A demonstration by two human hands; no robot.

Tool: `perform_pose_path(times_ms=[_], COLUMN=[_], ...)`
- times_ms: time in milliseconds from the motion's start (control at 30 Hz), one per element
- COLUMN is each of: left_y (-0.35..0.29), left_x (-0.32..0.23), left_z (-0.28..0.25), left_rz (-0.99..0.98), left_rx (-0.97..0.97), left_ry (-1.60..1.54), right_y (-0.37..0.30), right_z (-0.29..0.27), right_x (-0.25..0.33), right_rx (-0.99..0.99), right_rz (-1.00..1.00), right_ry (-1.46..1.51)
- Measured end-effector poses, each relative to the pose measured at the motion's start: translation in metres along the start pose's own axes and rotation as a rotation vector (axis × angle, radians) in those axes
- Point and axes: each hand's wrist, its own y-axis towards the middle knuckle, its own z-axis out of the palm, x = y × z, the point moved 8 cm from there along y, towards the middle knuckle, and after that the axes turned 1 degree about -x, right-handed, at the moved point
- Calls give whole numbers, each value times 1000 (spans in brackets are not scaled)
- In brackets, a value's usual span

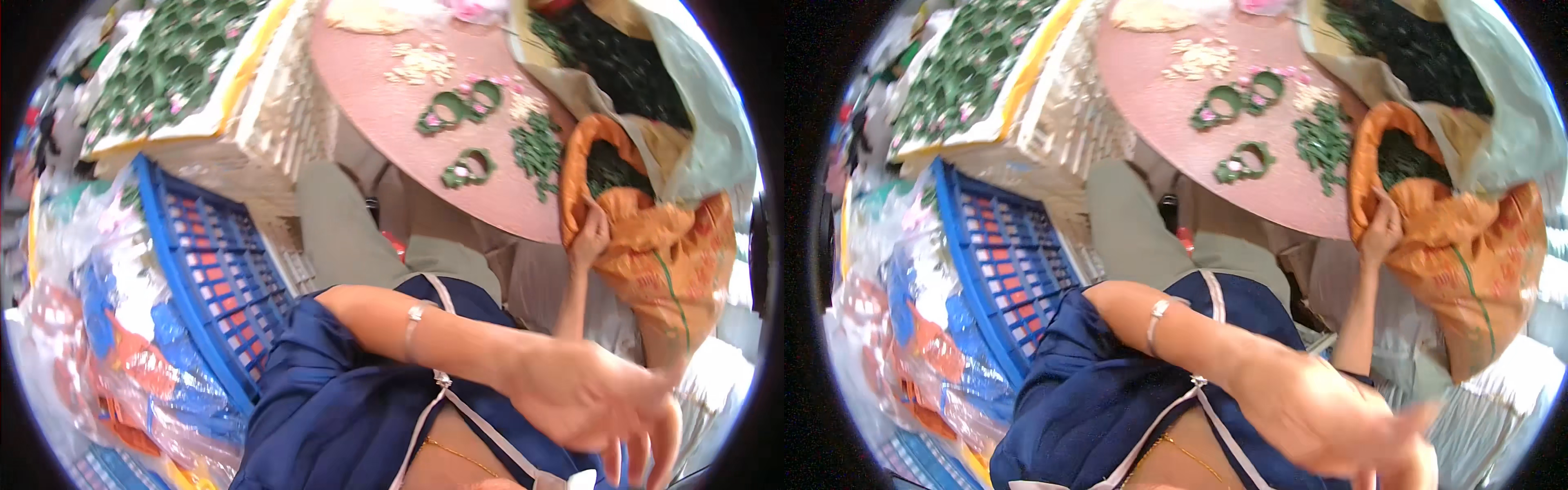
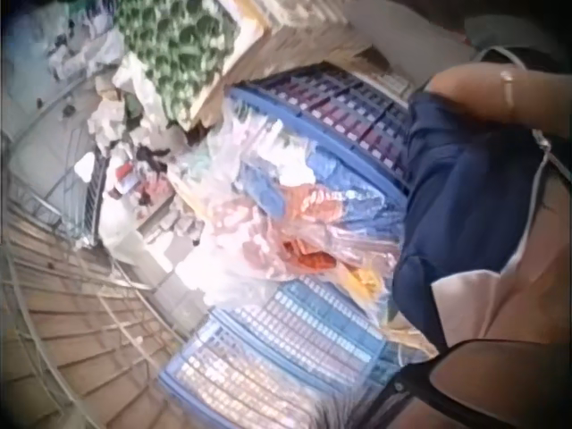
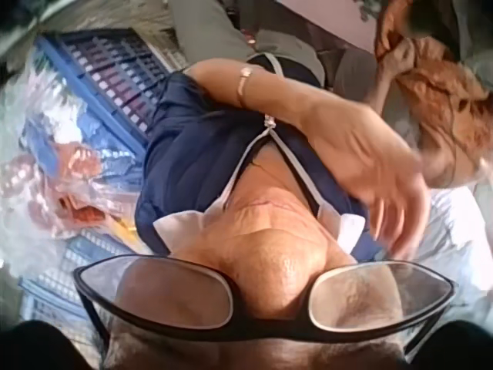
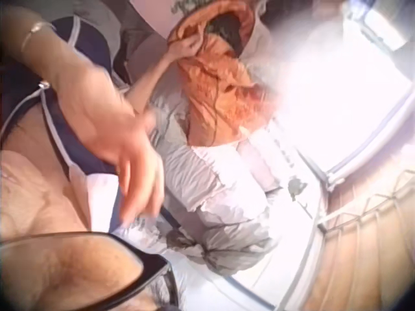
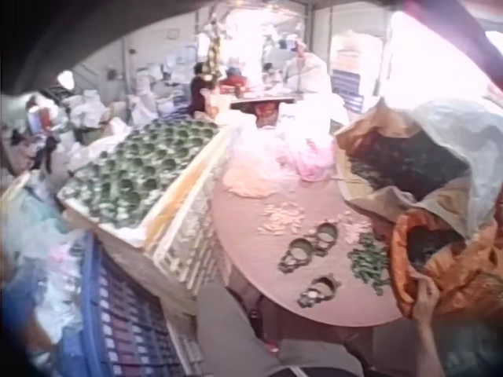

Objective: The recorder is assembling small plastic decorative components by attaching floral pieces to green ring-shaped bases.

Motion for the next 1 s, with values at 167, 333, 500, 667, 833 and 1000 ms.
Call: perform_pose_path(times_ms=[167, 333, 500, 667, 833, 1000], left_y=[-4, -14, -2, 10, 0, -5], left_x=[-15, -15, -15, -26, -42, -35], left_z=[20, 18, -40, -95, -110, -81], left_rz=[380, 589, 615, 550, 513, 467], left_rx=[14, 5, -76, -138, -125, -58], left_ry=[607, 1189, 1647, 2080, 2431, 2691], right_y=[1, -4, -29, -33, -34, -33], right_z=[-3, 13, 63, 81, 87, 91], right_x=[-6, 15, 53, 32, 34, 35], right_rx=[-36, -76, 87, 167, 188, 159], right_rz=[-6, -34, -472, -193, -181, -145], right_ry=[-105, 130, 1, 165, 155, 68])
